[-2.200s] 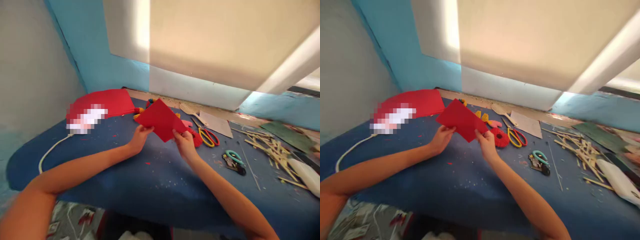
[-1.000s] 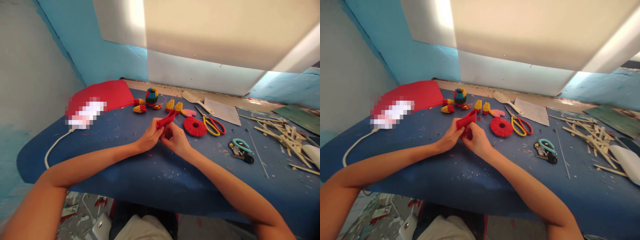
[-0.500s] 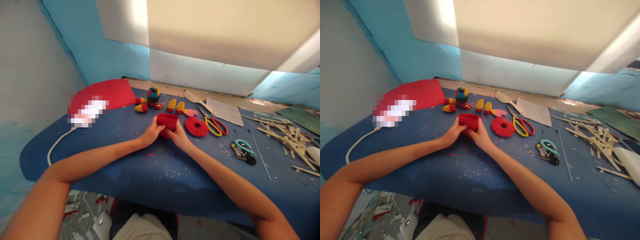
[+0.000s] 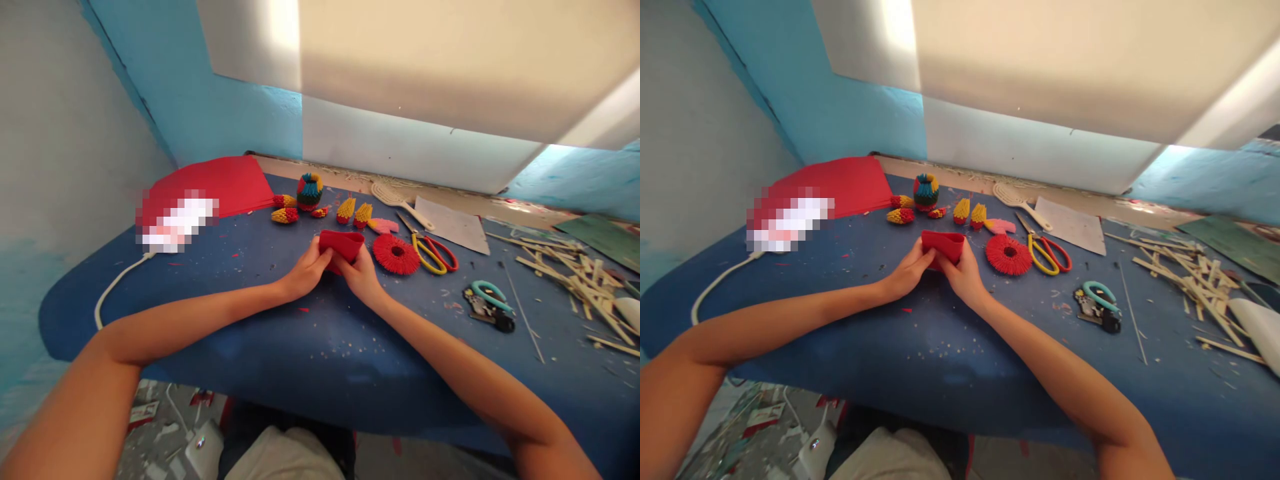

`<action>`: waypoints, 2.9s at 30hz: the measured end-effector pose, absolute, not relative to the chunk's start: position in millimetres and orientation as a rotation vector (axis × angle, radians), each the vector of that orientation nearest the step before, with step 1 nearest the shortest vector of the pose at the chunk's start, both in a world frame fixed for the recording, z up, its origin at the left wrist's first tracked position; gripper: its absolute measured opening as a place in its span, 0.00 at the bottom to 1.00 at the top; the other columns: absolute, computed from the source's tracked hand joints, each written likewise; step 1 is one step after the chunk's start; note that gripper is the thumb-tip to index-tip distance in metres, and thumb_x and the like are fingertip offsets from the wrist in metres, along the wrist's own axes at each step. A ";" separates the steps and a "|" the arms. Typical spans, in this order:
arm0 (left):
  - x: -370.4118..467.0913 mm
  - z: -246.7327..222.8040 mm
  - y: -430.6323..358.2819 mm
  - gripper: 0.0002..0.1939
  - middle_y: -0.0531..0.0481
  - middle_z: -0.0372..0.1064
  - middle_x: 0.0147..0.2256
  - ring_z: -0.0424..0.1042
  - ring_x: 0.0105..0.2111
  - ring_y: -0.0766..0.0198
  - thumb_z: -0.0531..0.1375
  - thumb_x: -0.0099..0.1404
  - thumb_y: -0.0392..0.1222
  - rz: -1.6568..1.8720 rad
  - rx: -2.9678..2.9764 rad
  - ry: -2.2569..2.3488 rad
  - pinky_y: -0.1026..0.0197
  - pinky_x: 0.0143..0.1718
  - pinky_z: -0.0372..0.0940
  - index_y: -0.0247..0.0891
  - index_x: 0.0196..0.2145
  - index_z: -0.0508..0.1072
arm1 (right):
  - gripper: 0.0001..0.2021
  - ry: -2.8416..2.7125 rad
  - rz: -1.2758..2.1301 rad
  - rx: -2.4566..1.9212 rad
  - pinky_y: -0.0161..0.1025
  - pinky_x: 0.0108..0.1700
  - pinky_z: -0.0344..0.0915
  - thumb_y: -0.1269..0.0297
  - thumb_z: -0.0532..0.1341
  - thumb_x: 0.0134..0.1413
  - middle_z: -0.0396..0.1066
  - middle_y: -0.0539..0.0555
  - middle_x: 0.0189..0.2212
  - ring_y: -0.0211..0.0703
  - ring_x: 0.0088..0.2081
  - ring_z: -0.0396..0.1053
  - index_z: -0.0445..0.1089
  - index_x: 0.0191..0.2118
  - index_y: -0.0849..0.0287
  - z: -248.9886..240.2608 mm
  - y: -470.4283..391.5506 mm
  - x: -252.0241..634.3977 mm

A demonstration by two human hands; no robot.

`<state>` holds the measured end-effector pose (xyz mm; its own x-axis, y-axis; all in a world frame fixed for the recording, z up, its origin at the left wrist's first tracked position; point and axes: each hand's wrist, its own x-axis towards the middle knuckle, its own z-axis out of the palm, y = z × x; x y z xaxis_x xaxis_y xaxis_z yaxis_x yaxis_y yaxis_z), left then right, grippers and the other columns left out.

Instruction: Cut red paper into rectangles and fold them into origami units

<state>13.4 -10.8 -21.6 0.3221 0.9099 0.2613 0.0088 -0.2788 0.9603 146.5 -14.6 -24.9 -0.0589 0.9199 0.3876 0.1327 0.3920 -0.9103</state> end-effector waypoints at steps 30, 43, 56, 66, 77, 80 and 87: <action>-4.9 4.0 14.5 0.16 0.44 0.73 0.37 0.72 0.37 0.55 0.59 0.57 0.45 1.030 1.302 0.914 0.52 0.40 0.66 0.34 0.41 0.70 | 0.14 -1.228 1.102 -1.046 0.45 0.39 0.69 0.54 0.64 0.42 0.75 0.54 0.31 0.44 0.34 0.73 0.71 0.34 0.59 -3.2 -9.6 166.0; -8.7 17.2 7.1 0.16 0.44 0.74 0.37 0.74 0.34 0.58 0.61 0.55 0.43 0.970 1.180 0.898 0.53 0.40 0.67 0.33 0.41 0.71 | 0.14 -1.231 1.165 -1.105 0.44 0.36 0.71 0.54 0.65 0.40 0.75 0.54 0.30 0.43 0.32 0.73 0.72 0.31 0.59 0.1 -12.7 163.3; -7.7 16.7 2.8 0.15 0.45 0.74 0.38 0.74 0.36 0.59 0.61 0.54 0.41 1.171 1.136 0.877 0.59 0.37 0.69 0.33 0.40 0.69 | 0.13 -1.592 0.892 -1.131 0.33 0.25 0.59 0.54 0.58 0.51 0.66 0.48 0.21 0.35 0.23 0.63 0.65 0.32 0.59 0.8 -15.9 169.5; -11.0 13.4 3.8 0.13 0.47 0.74 0.38 0.73 0.35 0.61 0.61 0.54 0.40 1.182 1.128 0.838 0.62 0.36 0.68 0.35 0.39 0.70 | 0.11 -1.691 0.766 -1.172 0.32 0.24 0.53 0.55 0.58 0.52 0.62 0.46 0.19 0.33 0.21 0.57 0.64 0.32 0.59 -3.8 -15.5 172.2; -1.1 13.8 -10.8 0.17 0.46 0.75 0.33 0.73 0.29 0.62 0.64 0.52 0.39 0.861 1.162 0.770 0.62 0.32 0.68 0.33 0.41 0.73 | 0.18 -1.569 0.561 -1.320 0.34 0.26 0.60 0.50 0.50 0.56 0.65 0.49 0.21 0.35 0.24 0.63 0.65 0.29 0.59 9.7 -10.2 175.2; -8.3 16.8 -9.7 0.16 0.46 0.75 0.31 0.73 0.26 0.64 0.65 0.52 0.37 0.853 1.053 0.809 0.65 0.27 0.67 0.31 0.40 0.73 | 0.21 -1.651 0.498 -1.463 0.34 0.28 0.62 0.48 0.47 0.57 0.67 0.50 0.22 0.37 0.25 0.66 0.67 0.28 0.58 18.2 -3.8 190.3; -23.7 25.3 3.2 0.06 0.45 0.74 0.27 0.72 0.22 0.67 0.57 0.59 0.30 0.892 0.855 0.821 0.67 0.24 0.68 0.29 0.34 0.73 | 0.11 -1.559 0.289 -2.101 0.43 0.36 0.61 0.58 0.64 0.41 0.71 0.62 0.31 0.55 0.39 0.68 0.70 0.28 0.61 30.4 18.5 313.4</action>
<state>-23.7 3.2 25.3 0.3899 0.8903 -0.2353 -0.3080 0.3669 0.8778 313.4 18.5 30.4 0.3207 0.9389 0.1247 0.8319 -0.2162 -0.5112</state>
